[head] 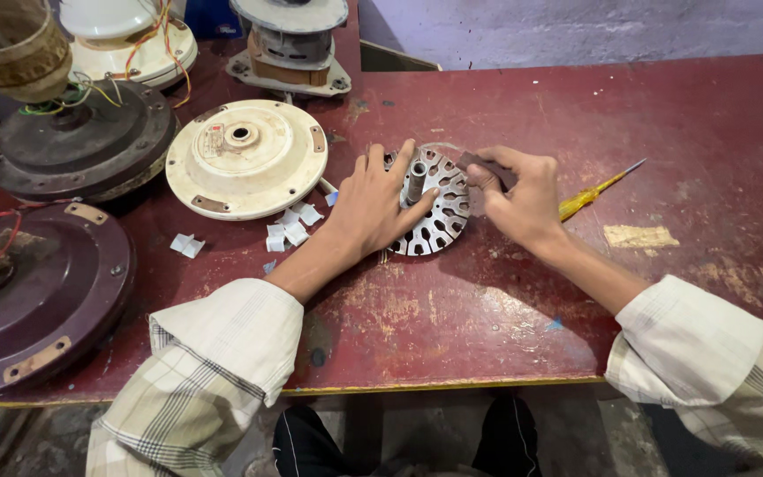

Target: The person uses a yellow-handled screwdriver to scrape and clean the slots of a circular metal motor component on a red workbench. They repeatedly rotate the part and remove debris while other motor housings sit nearby.

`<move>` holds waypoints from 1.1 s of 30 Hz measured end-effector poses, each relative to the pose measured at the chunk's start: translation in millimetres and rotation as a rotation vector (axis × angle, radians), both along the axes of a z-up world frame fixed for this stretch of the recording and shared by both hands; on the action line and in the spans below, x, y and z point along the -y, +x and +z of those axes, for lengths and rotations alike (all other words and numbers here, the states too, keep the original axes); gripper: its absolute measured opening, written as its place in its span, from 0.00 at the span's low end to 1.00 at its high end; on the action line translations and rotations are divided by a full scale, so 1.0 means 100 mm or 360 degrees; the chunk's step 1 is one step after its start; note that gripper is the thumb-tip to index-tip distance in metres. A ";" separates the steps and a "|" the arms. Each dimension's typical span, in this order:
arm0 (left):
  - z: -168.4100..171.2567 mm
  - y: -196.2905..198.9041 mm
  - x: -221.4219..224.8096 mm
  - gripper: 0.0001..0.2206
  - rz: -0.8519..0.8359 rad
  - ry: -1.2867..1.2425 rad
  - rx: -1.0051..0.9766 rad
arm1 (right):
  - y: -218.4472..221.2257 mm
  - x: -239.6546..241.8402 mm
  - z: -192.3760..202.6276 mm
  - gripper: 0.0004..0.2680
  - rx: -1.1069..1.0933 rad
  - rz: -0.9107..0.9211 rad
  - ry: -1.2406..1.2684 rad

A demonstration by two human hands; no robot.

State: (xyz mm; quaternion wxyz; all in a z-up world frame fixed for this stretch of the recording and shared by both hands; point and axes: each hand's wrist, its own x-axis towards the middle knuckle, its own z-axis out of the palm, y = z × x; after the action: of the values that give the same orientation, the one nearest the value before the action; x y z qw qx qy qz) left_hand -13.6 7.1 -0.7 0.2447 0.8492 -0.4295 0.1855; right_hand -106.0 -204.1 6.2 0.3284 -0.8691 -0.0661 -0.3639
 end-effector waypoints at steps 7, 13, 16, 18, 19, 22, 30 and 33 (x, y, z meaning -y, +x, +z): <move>-0.01 0.00 0.01 0.37 -0.0004 -0.0003 -0.0021 | -0.01 -0.02 0.02 0.05 0.0033 0.0034 0.0036; 0.00 0.00 0.00 0.37 0.0016 0.0028 -0.0047 | -0.02 -0.04 0.02 0.05 0.0014 0.0021 0.0037; 0.01 -0.01 0.01 0.37 0.0015 0.0030 -0.0040 | -0.02 -0.02 0.01 0.05 -0.0017 0.0013 0.0014; 0.02 -0.01 0.00 0.38 0.0011 0.0029 -0.0030 | 0.00 -0.01 0.01 0.05 -0.0021 0.0015 -0.0003; 0.03 0.00 0.00 0.38 0.0009 0.0042 -0.0040 | 0.01 0.00 0.01 0.06 -0.0012 0.0016 -0.0012; 0.03 0.00 0.00 0.38 0.0005 0.0068 -0.0065 | 0.02 0.02 -0.01 0.07 -0.0045 0.0020 0.0034; 0.00 0.00 -0.01 0.37 -0.0016 0.0008 -0.0012 | -0.03 -0.02 0.00 0.07 0.0038 0.0054 -0.0077; 0.00 0.00 0.00 0.37 -0.0009 0.0013 -0.0010 | -0.05 -0.07 0.02 0.06 0.0087 0.0090 -0.0056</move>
State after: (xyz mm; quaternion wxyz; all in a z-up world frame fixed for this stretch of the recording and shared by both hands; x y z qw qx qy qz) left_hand -13.5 7.2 -0.9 0.2430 0.8496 -0.4319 0.1802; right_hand -111.0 -197.3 8.1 0.3212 -0.8623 -0.1062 -0.3768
